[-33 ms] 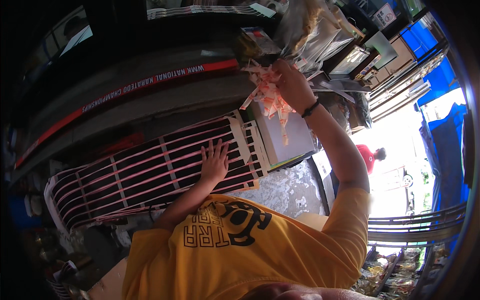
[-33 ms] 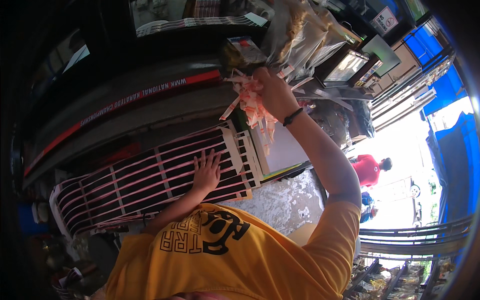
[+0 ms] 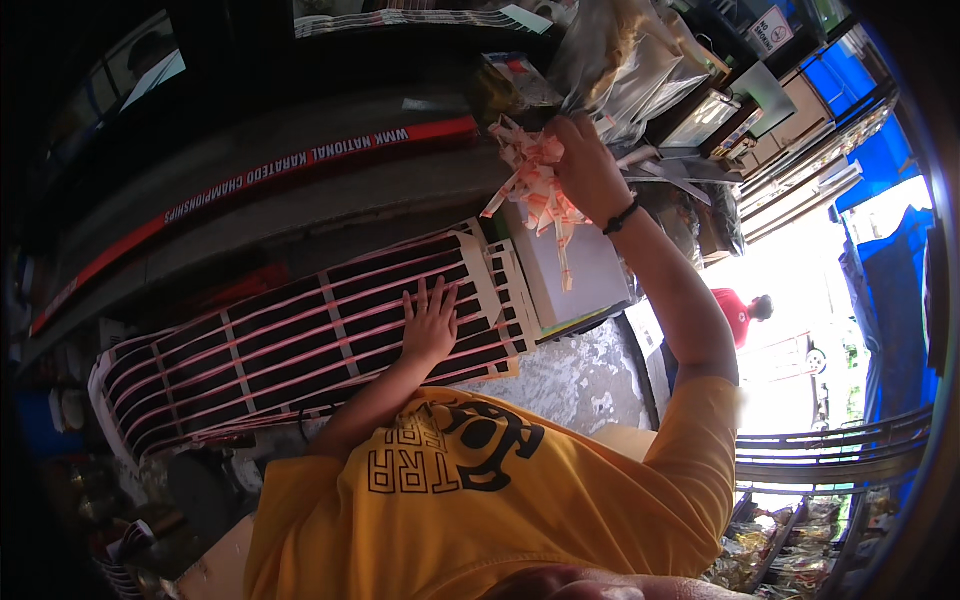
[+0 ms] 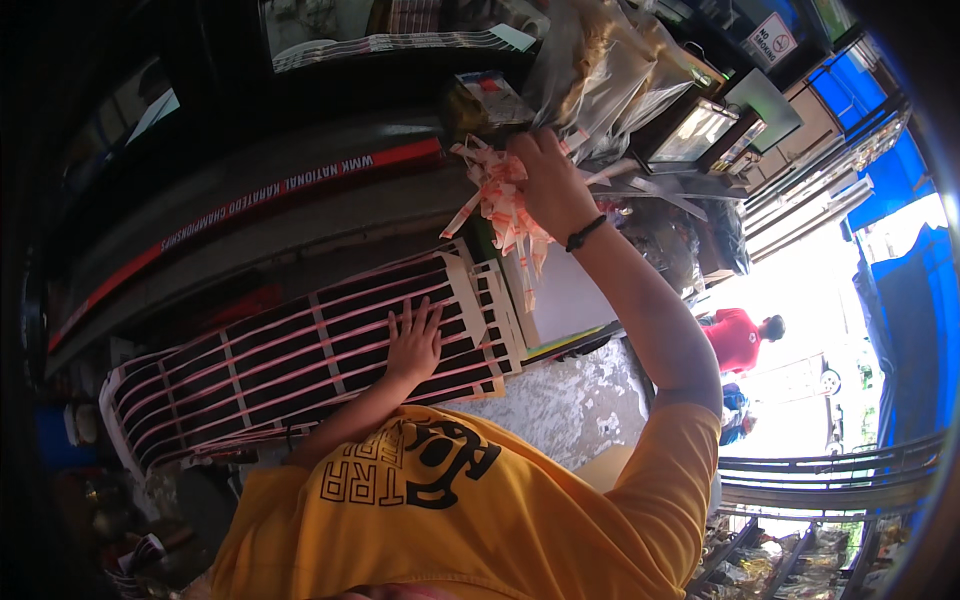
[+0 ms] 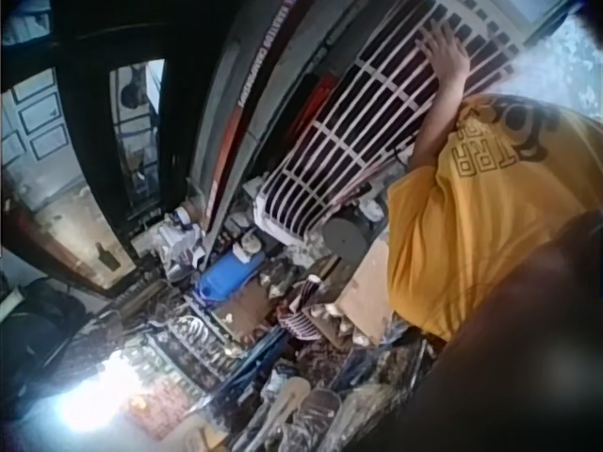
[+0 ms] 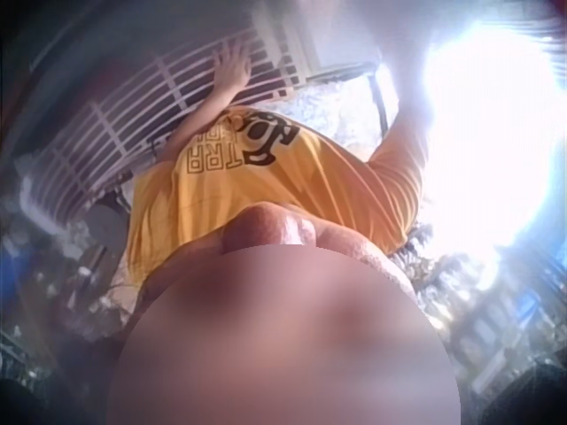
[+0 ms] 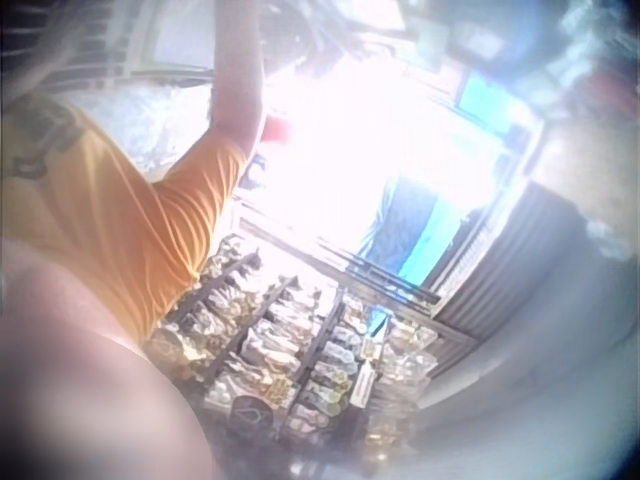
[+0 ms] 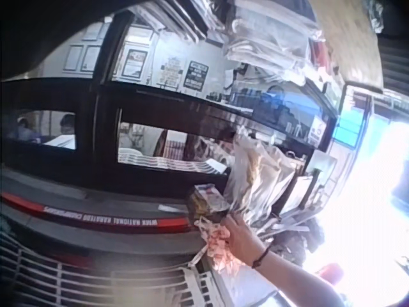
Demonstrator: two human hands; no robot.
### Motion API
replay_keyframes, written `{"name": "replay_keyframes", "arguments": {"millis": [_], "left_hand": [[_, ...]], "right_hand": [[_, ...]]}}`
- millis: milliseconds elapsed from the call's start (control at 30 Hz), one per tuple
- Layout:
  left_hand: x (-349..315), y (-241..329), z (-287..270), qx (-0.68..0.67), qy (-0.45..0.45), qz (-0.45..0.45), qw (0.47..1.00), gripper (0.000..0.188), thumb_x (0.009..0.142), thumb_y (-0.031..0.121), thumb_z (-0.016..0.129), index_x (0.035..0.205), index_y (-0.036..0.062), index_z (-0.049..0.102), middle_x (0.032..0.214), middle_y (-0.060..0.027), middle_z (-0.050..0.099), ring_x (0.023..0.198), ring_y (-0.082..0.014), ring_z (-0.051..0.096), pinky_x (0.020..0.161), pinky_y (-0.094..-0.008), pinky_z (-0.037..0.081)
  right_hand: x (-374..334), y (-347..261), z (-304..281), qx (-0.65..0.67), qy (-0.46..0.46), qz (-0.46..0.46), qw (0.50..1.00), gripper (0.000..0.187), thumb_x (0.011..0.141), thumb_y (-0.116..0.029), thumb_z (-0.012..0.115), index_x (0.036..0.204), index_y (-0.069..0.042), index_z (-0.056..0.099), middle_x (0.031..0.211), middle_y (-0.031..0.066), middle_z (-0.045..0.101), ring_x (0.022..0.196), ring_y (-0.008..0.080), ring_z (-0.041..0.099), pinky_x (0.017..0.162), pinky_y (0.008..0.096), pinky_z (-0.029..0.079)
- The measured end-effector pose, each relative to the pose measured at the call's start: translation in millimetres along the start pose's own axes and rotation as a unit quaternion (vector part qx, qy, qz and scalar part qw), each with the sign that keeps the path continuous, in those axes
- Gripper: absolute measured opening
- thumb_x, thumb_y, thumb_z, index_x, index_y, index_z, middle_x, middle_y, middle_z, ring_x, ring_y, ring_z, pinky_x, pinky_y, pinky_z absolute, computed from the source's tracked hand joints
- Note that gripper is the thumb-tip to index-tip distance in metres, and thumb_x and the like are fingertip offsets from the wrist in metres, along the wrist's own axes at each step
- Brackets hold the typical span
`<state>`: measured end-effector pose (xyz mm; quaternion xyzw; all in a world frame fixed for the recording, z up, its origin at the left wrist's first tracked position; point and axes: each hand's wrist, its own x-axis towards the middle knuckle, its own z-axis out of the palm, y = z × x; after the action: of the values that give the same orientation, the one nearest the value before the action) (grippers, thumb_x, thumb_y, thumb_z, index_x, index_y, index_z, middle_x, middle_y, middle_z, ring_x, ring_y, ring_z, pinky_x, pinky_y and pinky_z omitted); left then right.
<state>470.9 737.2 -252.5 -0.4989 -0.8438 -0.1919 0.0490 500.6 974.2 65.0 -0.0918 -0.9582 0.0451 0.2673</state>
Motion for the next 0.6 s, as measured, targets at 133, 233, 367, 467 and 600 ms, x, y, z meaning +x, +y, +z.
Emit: {"name": "replay_keyframes", "arguments": {"millis": [133,233,367,467,600], "left_hand": [[0.8,0.0,0.3,0.008,0.005,0.005,1.0,0.055,0.097,0.031,0.046,0.15,0.0171,0.037,0.156,-0.0126,0.031,0.145,-0.041,0.022,0.115,-0.0651,0.014],[1.1,-0.1,0.3,0.01,0.008,0.007,1.0,0.055,0.097,0.031,0.046,0.15,0.0173,0.037,0.156,-0.0129,0.031,0.145,-0.0412,0.023,0.115,-0.065,0.015],[-0.9,-1.6,2.0,0.01,0.008,0.008,1.0,0.054,0.099,0.032,0.045,0.15,0.0175,0.037,0.155,-0.0131,0.033,0.145,-0.041,0.023,0.115,-0.0638,0.015],[-1.5,-3.4,4.0,-0.004,0.011,0.013,1.0,0.054,0.099,0.032,0.046,0.151,0.0178,0.034,0.154,-0.0138,0.034,0.144,-0.0423,0.024,0.114,-0.0652,0.017],[-0.2,-4.7,0.6,-0.051,0.005,0.01,0.999,0.052,0.1,0.033,0.046,0.149,0.0179,0.037,0.153,-0.0147,0.036,0.144,-0.0413,0.027,0.113,-0.0672,0.016]], "right_hand": [[4.7,4.5,-6.2,0.003,0.0,0.022,1.0,0.038,0.072,-0.001,0.073,0.104,-0.005,0.053,0.107,0.0146,0.052,0.105,0.0387,0.056,0.079,0.0425,0.05],[8.1,12.1,-16.7,-0.007,-0.036,0.071,0.997,0.028,0.072,-0.012,0.078,0.09,-0.005,0.058,0.089,0.0129,0.061,0.09,0.0363,0.062,0.076,0.0427,0.051],[10.1,11.1,-39.8,0.129,0.029,0.168,0.977,0.018,0.081,-0.017,0.076,0.094,-0.007,0.066,0.079,0.0056,0.065,0.073,0.0134,0.063,0.067,0.0276,0.05],[-0.7,-11.0,-61.0,0.291,0.122,0.117,0.942,0.014,0.082,-0.01,0.074,0.095,-0.006,0.068,0.081,0.0035,0.067,0.071,0.008,0.06,0.064,0.0247,0.049],[-64.8,-65.1,-73.0,0.259,0.056,0.052,0.963,0.011,0.082,-0.004,0.073,0.092,-0.004,0.069,0.084,0.0047,0.068,0.069,0.0101,0.061,0.062,0.024,0.049]]}}
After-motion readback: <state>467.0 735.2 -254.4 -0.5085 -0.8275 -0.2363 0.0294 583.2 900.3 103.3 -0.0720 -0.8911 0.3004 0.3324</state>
